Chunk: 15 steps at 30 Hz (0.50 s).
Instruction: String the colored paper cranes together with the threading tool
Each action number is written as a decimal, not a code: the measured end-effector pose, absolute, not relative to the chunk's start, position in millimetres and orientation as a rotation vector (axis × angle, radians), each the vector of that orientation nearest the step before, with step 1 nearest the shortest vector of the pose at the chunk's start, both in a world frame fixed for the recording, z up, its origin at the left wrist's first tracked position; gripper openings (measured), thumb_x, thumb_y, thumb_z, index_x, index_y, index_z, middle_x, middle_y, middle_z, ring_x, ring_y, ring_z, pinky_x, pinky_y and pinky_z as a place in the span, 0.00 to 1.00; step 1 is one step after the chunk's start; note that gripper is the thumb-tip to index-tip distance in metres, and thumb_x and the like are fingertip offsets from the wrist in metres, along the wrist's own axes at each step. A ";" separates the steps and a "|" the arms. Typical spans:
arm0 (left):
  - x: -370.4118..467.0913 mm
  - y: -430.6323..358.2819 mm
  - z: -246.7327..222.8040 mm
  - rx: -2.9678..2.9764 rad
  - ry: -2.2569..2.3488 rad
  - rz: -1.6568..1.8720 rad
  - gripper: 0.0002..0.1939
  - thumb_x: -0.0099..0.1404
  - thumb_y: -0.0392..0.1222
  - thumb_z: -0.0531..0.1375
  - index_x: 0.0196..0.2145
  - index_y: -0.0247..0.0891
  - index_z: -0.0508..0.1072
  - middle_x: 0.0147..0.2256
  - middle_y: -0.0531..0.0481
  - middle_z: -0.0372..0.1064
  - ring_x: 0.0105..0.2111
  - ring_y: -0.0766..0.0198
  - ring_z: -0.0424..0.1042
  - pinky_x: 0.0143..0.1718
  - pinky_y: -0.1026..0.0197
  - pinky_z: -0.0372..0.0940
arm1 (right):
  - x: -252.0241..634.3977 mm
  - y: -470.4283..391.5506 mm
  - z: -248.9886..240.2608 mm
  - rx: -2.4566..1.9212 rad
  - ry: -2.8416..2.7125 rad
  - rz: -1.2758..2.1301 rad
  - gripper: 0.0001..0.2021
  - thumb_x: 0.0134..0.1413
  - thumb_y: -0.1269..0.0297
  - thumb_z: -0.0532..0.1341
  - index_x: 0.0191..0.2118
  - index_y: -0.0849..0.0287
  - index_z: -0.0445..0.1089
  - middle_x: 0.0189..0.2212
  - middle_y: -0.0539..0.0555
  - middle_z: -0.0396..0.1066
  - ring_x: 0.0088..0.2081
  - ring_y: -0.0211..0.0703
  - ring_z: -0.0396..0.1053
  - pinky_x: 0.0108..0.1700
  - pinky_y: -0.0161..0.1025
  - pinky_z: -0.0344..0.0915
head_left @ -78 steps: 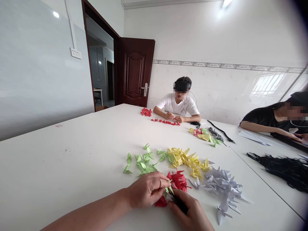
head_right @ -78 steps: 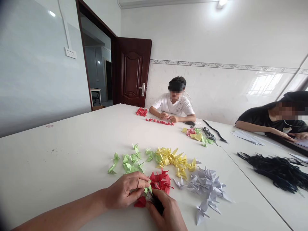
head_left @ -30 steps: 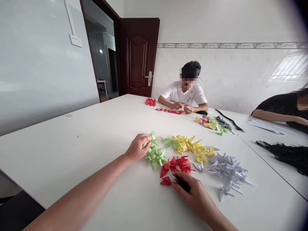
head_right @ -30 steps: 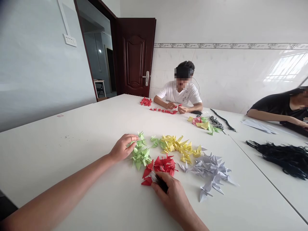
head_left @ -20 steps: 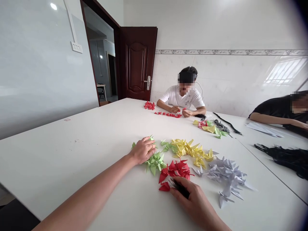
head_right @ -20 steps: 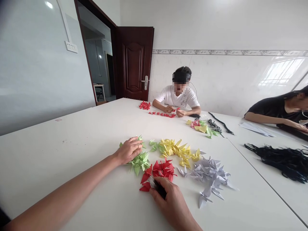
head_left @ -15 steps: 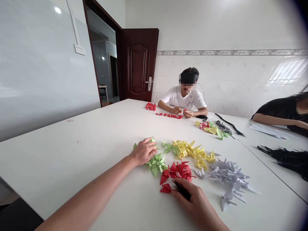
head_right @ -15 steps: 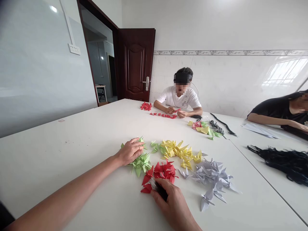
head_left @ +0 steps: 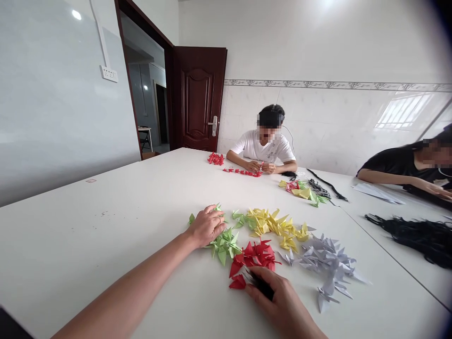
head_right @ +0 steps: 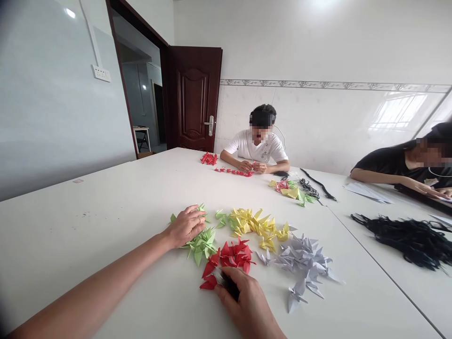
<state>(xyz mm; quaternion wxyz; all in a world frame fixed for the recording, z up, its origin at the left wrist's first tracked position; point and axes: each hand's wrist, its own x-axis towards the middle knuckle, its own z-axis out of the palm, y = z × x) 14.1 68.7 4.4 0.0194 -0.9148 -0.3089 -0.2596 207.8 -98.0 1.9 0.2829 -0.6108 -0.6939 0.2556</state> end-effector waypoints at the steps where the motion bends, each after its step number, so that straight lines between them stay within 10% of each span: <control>1: 14.8 69.4 3.9 -2.838 -0.954 -0.819 0.16 0.66 0.44 0.49 0.39 0.36 0.74 0.47 0.45 0.70 0.54 0.47 0.57 0.50 0.42 0.60 | 207.7 -98.1 2.3 -1.638 -1.859 0.686 0.19 0.51 0.58 0.55 0.47 0.62 0.69 0.38 0.55 0.73 0.37 0.47 0.69 0.39 0.37 0.63; 15: 14.0 40.9 14.0 -2.648 -0.572 -1.666 0.08 0.62 0.33 0.55 0.39 0.38 0.71 0.38 0.46 0.70 0.40 0.63 0.69 0.40 0.59 0.69 | 207.7 -99.4 1.0 -1.598 -1.778 0.684 0.21 0.52 0.53 0.56 0.47 0.60 0.69 0.38 0.55 0.73 0.38 0.47 0.70 0.40 0.37 0.64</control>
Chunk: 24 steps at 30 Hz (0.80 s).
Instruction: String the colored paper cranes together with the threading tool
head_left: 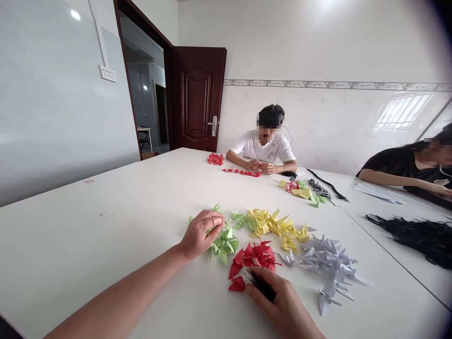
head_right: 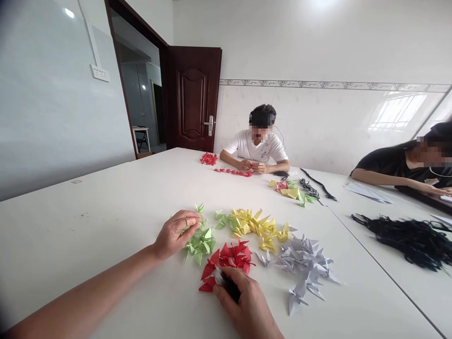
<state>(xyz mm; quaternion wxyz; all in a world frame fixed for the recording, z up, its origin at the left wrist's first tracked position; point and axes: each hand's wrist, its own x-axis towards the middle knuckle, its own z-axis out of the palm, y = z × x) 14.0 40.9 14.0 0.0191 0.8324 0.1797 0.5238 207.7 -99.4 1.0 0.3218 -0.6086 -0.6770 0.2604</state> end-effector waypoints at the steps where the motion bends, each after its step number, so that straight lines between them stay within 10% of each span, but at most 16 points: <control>1: 15.3 35.7 15.1 2.576 0.534 1.617 0.07 0.62 0.32 0.55 0.38 0.38 0.71 0.36 0.47 0.70 0.38 0.64 0.70 0.38 0.60 0.69 | 207.5 -99.7 1.3 -1.590 -1.752 0.686 0.21 0.52 0.52 0.55 0.46 0.60 0.70 0.37 0.55 0.74 0.37 0.47 0.70 0.39 0.36 0.65; 24: 31.2 -15.9 16.5 2.644 0.174 1.427 0.23 0.60 0.28 0.56 0.51 0.40 0.56 0.30 0.50 0.69 0.29 0.67 0.67 0.29 0.66 0.67 | 201.3 -107.7 8.3 -1.438 -1.630 0.972 0.20 0.56 0.47 0.51 0.35 0.60 0.65 0.24 0.49 0.60 0.24 0.35 0.55 0.25 0.31 0.55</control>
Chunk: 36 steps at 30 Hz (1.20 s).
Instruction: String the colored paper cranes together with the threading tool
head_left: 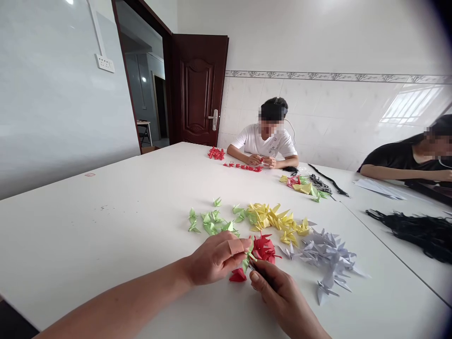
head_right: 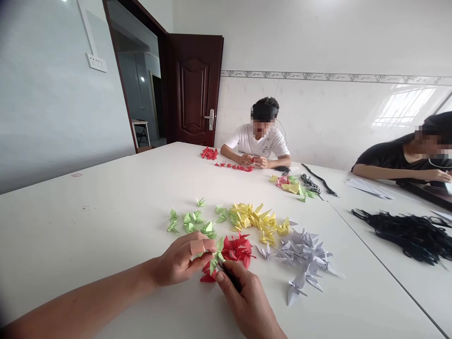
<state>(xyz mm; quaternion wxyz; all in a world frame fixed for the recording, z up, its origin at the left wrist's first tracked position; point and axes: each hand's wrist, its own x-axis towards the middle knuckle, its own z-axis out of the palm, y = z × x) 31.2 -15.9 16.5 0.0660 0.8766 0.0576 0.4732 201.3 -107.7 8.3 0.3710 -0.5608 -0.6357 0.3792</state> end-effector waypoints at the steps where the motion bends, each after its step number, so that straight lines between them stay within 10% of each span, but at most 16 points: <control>1: 31.2 -16.4 17.1 2.648 0.163 1.419 0.23 0.60 0.28 0.56 0.51 0.40 0.57 0.30 0.50 0.69 0.29 0.67 0.67 0.30 0.65 0.67 | 201.4 -107.5 7.9 -1.435 -1.615 0.999 0.20 0.56 0.46 0.50 0.35 0.60 0.65 0.24 0.49 0.59 0.24 0.34 0.54 0.24 0.31 0.55; 36: 33.7 -19.9 23.6 2.702 0.070 1.431 0.13 0.62 0.29 0.53 0.44 0.39 0.62 0.30 0.50 0.68 0.31 0.67 0.71 0.34 0.64 0.67 | 199.9 -110.8 18.4 -1.194 -1.208 1.430 0.21 0.54 0.46 0.55 0.26 0.61 0.59 0.21 0.46 0.59 0.17 0.25 0.48 0.17 0.27 0.42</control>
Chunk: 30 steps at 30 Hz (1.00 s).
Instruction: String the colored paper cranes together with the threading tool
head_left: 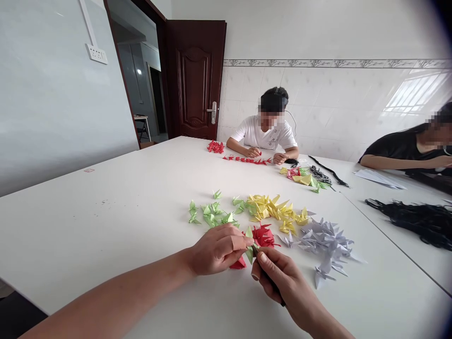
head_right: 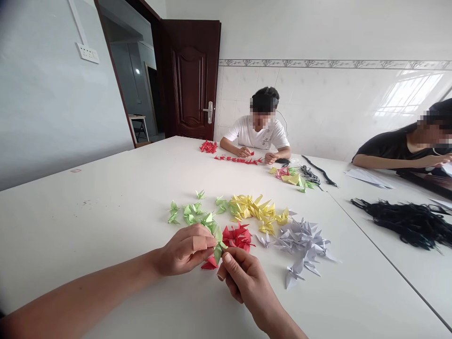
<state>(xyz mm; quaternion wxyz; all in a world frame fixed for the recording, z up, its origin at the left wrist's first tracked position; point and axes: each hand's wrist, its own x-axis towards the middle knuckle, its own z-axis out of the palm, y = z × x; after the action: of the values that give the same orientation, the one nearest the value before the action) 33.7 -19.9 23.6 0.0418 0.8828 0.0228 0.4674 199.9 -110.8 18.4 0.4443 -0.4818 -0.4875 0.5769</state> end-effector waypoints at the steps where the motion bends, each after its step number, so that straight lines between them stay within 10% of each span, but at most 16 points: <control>1: 33.5 -19.7 23.8 2.702 0.081 1.427 0.13 0.62 0.30 0.53 0.44 0.39 0.62 0.29 0.50 0.68 0.31 0.67 0.71 0.34 0.64 0.67 | 199.8 -110.3 18.2 -1.194 -1.213 1.430 0.21 0.54 0.46 0.55 0.26 0.61 0.59 0.21 0.46 0.59 0.17 0.25 0.48 0.17 0.27 0.42; 18: 23.0 26.3 22.8 2.702 0.370 1.488 0.10 0.61 0.31 0.53 0.41 0.38 0.67 0.32 0.48 0.72 0.35 0.64 0.70 0.38 0.60 0.67 | 198.5 -104.6 6.6 -1.370 -1.327 1.398 0.28 0.48 0.37 0.53 0.36 0.62 0.64 0.22 0.46 0.59 0.18 0.26 0.50 0.17 0.27 0.46; 30: 16.3 121.9 32.9 2.606 1.354 0.843 0.16 0.51 0.26 0.53 0.36 0.35 0.74 0.37 0.46 0.73 0.39 0.58 0.70 0.40 0.61 0.64 | 196.1 -108.5 17.8 -1.433 -1.349 1.394 0.26 0.49 0.40 0.54 0.35 0.62 0.64 0.22 0.46 0.60 0.19 0.28 0.52 0.19 0.28 0.47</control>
<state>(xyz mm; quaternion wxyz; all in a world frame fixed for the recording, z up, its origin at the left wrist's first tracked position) 16.3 121.9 32.9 0.0430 0.8521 0.4428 0.2756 196.1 -108.5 17.8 0.3570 -0.5549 -0.5224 0.5402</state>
